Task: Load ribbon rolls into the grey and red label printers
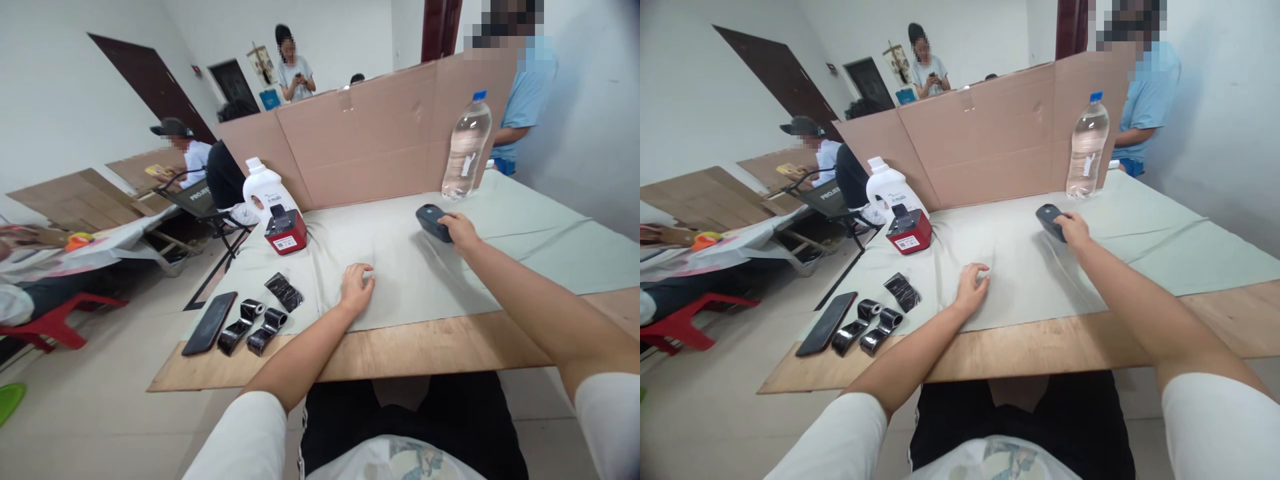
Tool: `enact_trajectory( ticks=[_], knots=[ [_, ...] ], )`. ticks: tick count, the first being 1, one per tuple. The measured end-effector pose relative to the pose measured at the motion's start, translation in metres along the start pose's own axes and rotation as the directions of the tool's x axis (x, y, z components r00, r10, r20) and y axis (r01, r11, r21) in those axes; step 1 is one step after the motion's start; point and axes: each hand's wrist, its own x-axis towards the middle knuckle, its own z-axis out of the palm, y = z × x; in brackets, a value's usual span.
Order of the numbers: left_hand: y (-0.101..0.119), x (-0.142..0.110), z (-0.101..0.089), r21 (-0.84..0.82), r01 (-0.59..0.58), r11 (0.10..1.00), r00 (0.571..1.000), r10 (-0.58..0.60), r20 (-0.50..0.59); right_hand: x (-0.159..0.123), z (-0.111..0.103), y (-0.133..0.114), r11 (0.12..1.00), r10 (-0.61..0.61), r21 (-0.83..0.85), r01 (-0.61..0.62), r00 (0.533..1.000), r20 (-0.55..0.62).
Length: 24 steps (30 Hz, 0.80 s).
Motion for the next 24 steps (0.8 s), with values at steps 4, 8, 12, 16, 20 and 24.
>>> enact_trajectory(
  ticks=[4,8,12,16,20,24],
  knots=[
    [0.007,-0.003,-0.007,-0.535,0.125,0.836,0.991,-0.082,0.104,-0.064,0.032,-0.015,0.97,-0.073,0.244,0.003,0.958,0.276],
    [0.021,-0.008,-0.014,-0.845,0.415,0.338,0.909,-0.185,0.372,-0.14,0.059,-0.013,0.874,-0.478,0.067,0.482,0.825,0.301],
    [0.024,-0.009,-0.017,-0.883,0.391,0.261,0.896,-0.33,0.299,-0.182,0.068,-0.003,0.696,-0.665,-0.05,0.716,0.67,0.331],
    [0.015,-0.003,-0.017,-0.865,0.3,0.401,0.93,-0.325,0.172,-0.179,0.065,0.004,0.654,-0.726,0.067,0.754,0.6,0.337],
    [0.007,-0.002,-0.016,-0.832,0.312,0.46,0.947,-0.225,0.23,-0.16,0.062,0.01,0.766,-0.642,0.214,0.606,0.714,0.279],
    [0.003,-0.007,-0.014,-0.802,0.314,0.508,0.946,-0.092,0.312,-0.148,0.062,0.016,0.878,-0.443,0.406,0.255,0.756,0.483]
  ],
)
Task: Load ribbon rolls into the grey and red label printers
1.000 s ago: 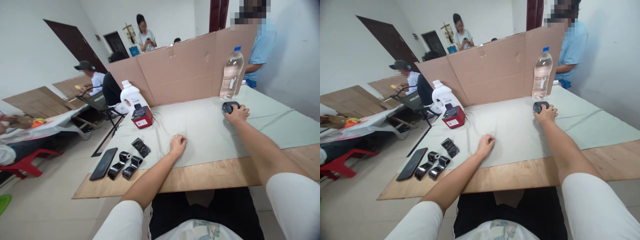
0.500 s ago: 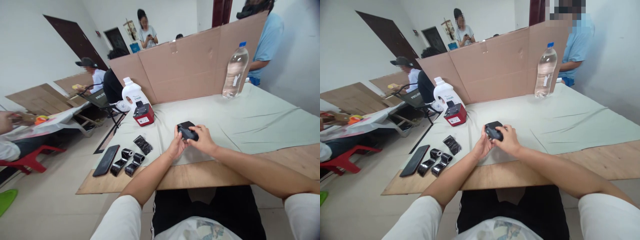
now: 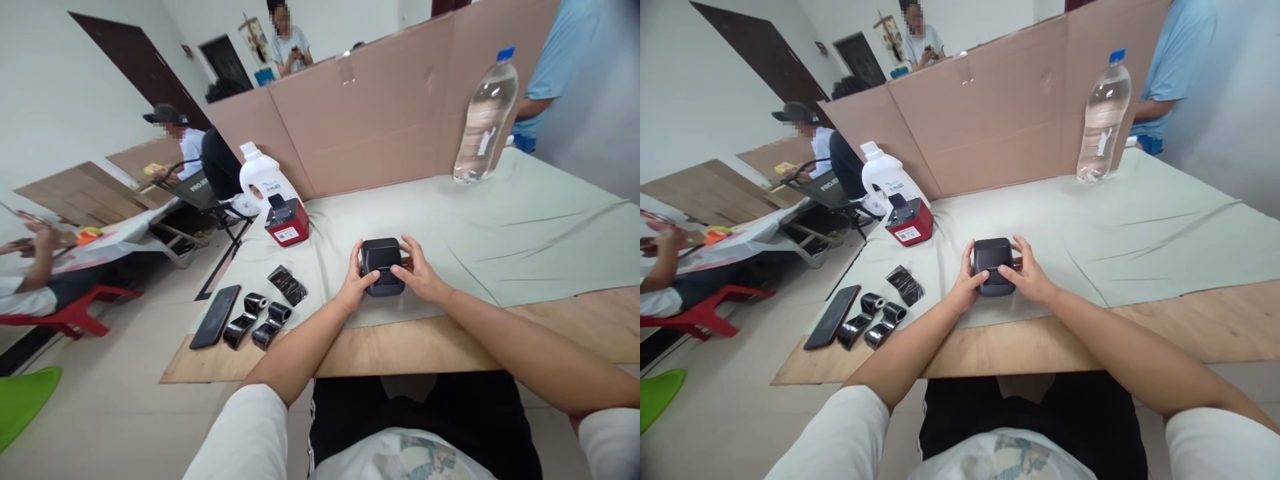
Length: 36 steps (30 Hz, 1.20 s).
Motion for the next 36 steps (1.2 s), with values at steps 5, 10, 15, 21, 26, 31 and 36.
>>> enact_trajectory(
  ticks=[5,10,15,21,26,31,36],
  knots=[
    [-0.005,0.001,-0.003,0.062,0.03,0.998,0.999,-0.033,0.033,0.002,0.0,0.007,0.99,0.1,0.089,-0.112,0.987,0.124],
    [0.004,0.002,-0.004,0.003,0.155,0.988,0.988,-0.155,-0.017,0.004,-0.001,0.014,0.976,0.151,0.145,-0.165,0.983,0.099],
    [0.011,0.004,-0.005,-0.022,0.193,0.981,0.98,-0.194,-0.038,0.004,-0.002,0.017,0.981,0.143,0.115,-0.153,0.986,0.089],
    [0.012,0.007,-0.011,0.022,0.22,0.975,0.974,-0.219,-0.053,0.005,-0.006,0.013,0.978,0.148,0.132,-0.161,0.983,0.106],
    [0.015,0.008,-0.013,0.006,0.247,0.969,0.969,-0.247,-0.027,0.006,-0.009,0.01,0.971,0.173,0.146,-0.187,0.979,0.108],
    [0.015,0.009,-0.011,-0.015,0.254,0.967,0.966,-0.255,-0.046,0.007,-0.011,0.011,0.968,0.202,0.127,-0.216,0.973,0.115],
    [0.016,0.01,-0.012,-0.064,0.275,0.959,0.958,-0.279,-0.067,0.01,-0.017,0.007,0.956,0.157,0.217,-0.198,0.969,0.192]
  ],
)
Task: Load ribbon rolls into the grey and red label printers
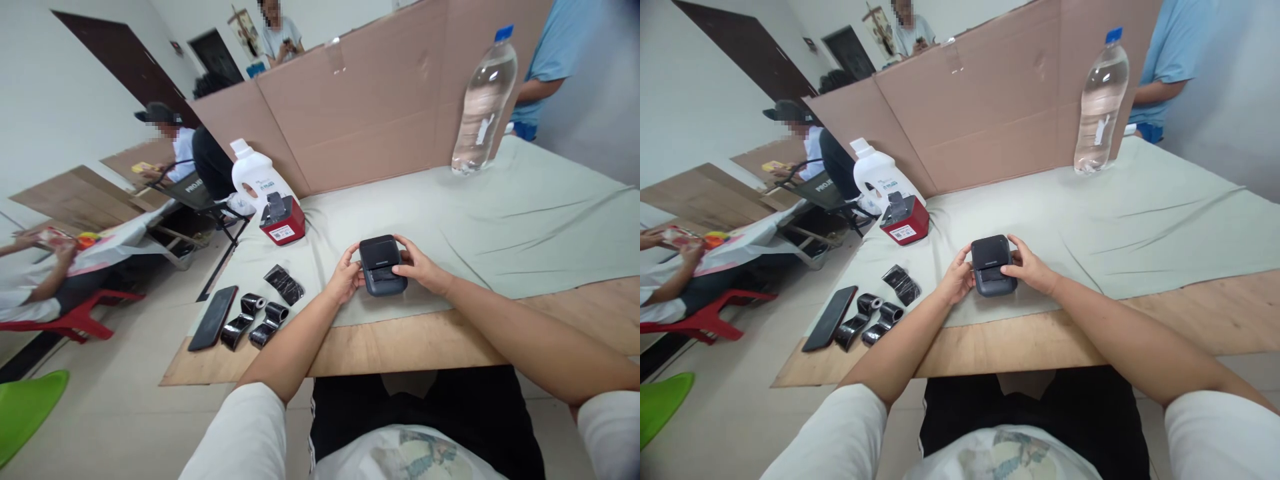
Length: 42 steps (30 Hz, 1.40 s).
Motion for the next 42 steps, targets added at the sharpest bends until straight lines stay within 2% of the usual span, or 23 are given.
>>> enact_trajectory(
  ticks=[3,9,15,19,22,25,28,33,35,38,40,42],
  knots=[
    [0.0,0.0,-0.002,0.022,0.007,1.0,1.0,-0.007,0.008,0.0,-0.001,-0.005,1.0,-0.002,-0.02,0.002,1.0,-0.022],
    [-0.004,0.0,-0.004,0.085,0.046,0.995,0.997,-0.051,0.062,0.0,-0.002,-0.012,0.998,-0.041,-0.062,0.027,0.969,-0.245],
    [-0.006,-0.002,-0.002,0.101,0.053,0.994,0.993,-0.063,0.101,0.005,-0.008,-0.007,0.995,0.019,-0.088,-0.053,0.936,-0.35],
    [-0.008,-0.001,-0.003,0.108,0.08,0.991,0.992,-0.089,0.087,0.007,-0.009,-0.001,0.99,0.08,-0.081,-0.119,0.925,-0.372],
    [-0.009,0.001,-0.005,0.133,0.078,0.988,0.994,-0.086,0.06,0.007,-0.01,0.0,0.98,0.046,-0.163,-0.114,0.928,-0.37],
    [-0.01,0.003,-0.006,0.225,0.017,0.974,1.0,-0.015,-0.01,0.007,-0.01,-0.001,0.976,0.012,-0.201,-0.089,0.934,-0.357],
    [-0.01,0.004,-0.007,0.382,-0.06,0.922,0.994,0.09,-0.062,0.008,-0.009,-0.002,0.98,0.003,-0.184,-0.073,0.936,-0.353],
    [-0.01,0.005,-0.009,0.547,-0.086,0.833,0.983,0.16,-0.09,0.01,-0.01,0.004,0.968,0.03,-0.228,-0.109,0.945,-0.325],
    [-0.011,0.005,-0.01,0.572,-0.087,0.816,0.983,0.162,-0.081,0.009,-0.01,0.004,0.943,-0.028,-0.319,-0.095,0.933,-0.36],
    [-0.011,0.004,-0.01,0.582,-0.097,0.807,0.985,0.161,-0.06,0.003,-0.005,-0.001,0.872,-0.197,-0.488,-0.024,0.897,-0.396],
    [-0.012,0.004,-0.01,0.59,-0.108,0.8,0.985,0.165,-0.044,-0.002,-0.001,-0.006,0.816,-0.299,-0.574,0.074,0.903,-0.309],
    [-0.012,0.004,-0.01,0.612,-0.114,0.783,0.985,0.169,-0.033,-0.004,0.004,-0.009,0.743,-0.366,-0.646,0.176,0.914,-0.173]
  ],
)
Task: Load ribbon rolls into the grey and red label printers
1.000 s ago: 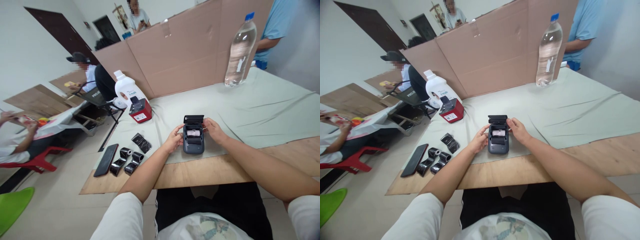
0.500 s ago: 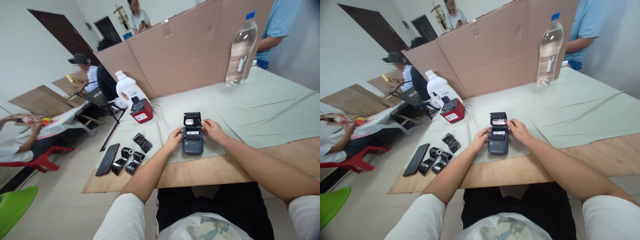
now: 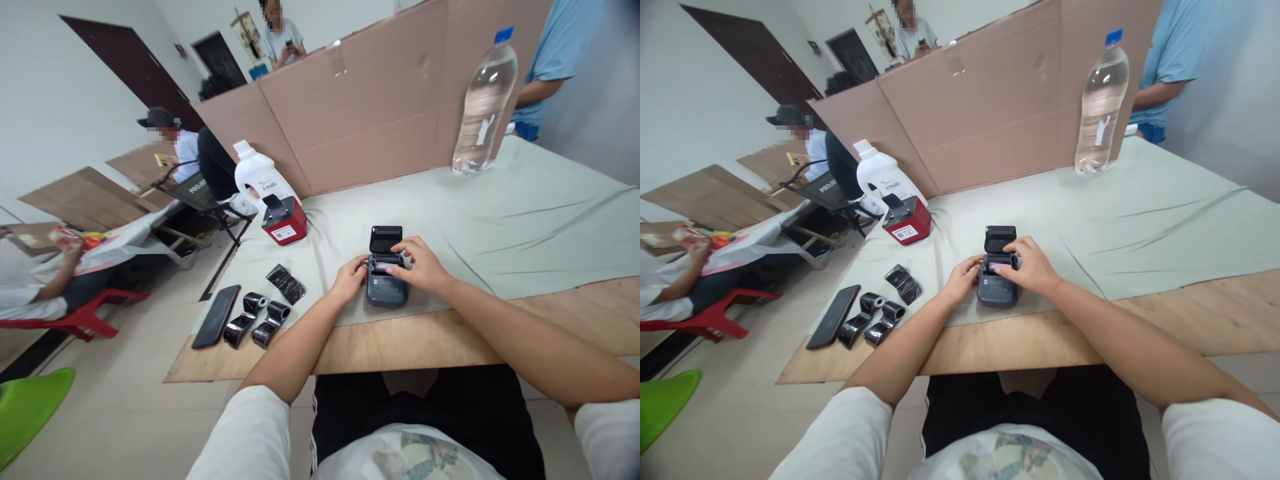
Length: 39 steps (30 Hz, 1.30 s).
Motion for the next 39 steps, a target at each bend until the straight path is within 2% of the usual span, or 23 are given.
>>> enact_trajectory(
  ticks=[2,7,10,13,15,17,19,22,25,29,32,34,37,39],
  knots=[
    [-0.001,0.0,-0.001,0.062,-0.007,0.998,1.0,0.008,-0.02,0.0,0.003,-0.001,0.995,-0.071,-0.066,0.074,0.996,0.045],
    [0.001,0.001,-0.003,0.233,-0.035,0.972,0.993,0.06,-0.101,0.003,0.008,0.001,0.987,-0.099,-0.127,0.102,0.995,0.029],
    [0.006,-0.002,-0.002,0.256,-0.188,0.948,0.97,0.22,-0.101,0.003,0.005,-0.007,0.988,-0.148,-0.055,0.147,0.989,-0.019],
    [0.011,-0.007,0.001,0.273,-0.391,0.879,0.909,0.416,-0.036,0.0,-0.001,-0.018,0.982,-0.186,0.025,0.189,0.978,-0.093],
    [0.013,-0.01,0.003,0.276,-0.464,0.842,0.872,0.489,-0.024,-0.004,-0.004,-0.025,0.962,-0.263,0.051,0.268,0.961,-0.09],
    [0.013,-0.011,0.005,0.253,-0.494,0.832,0.854,0.519,-0.036,-0.007,-0.007,-0.028,0.928,-0.365,0.064,0.367,0.93,-0.046],
    [0.015,-0.012,0.005,0.209,-0.501,0.84,0.854,0.519,-0.036,-0.009,-0.009,-0.028,0.899,-0.431,0.075,0.431,0.902,-0.012],
    [0.026,-0.014,-0.002,0.214,-0.474,0.854,0.877,0.48,0.027,-0.01,-0.008,-0.023,0.901,-0.429,0.086,0.426,0.903,0.017],
    [0.045,-0.022,-0.025,0.323,-0.423,0.847,0.906,0.408,0.117,-0.008,-0.006,-0.015,0.926,-0.375,0.059,0.373,0.927,0.024],
    [0.055,-0.052,-0.082,0.513,-0.315,0.798,0.949,0.282,0.144,-0.005,-0.004,-0.007,0.936,-0.351,0.015,0.351,0.936,0.027],
    [0.041,-0.082,-0.126,0.669,-0.157,0.726,0.987,0.128,0.092,-0.004,-0.002,-0.006,0.935,-0.353,-0.019,0.354,0.934,0.049],
    [0.027,-0.102,-0.146,0.731,-0.065,0.679,0.998,0.035,0.057,-0.004,-0.001,-0.007,0.934,-0.353,-0.039,0.356,0.933,0.067],
    [0.011,-0.125,-0.159,0.783,0.013,0.621,0.999,-0.038,0.014,-0.004,0.0,-0.008,0.931,-0.356,-0.055,0.361,0.93,0.089],
    [0.006,-0.135,-0.162,0.81,-0.006,0.586,0.999,-0.032,0.031,-0.004,0.0,-0.008,0.928,-0.361,-0.062,0.368,0.928,0.095]
  ],
)
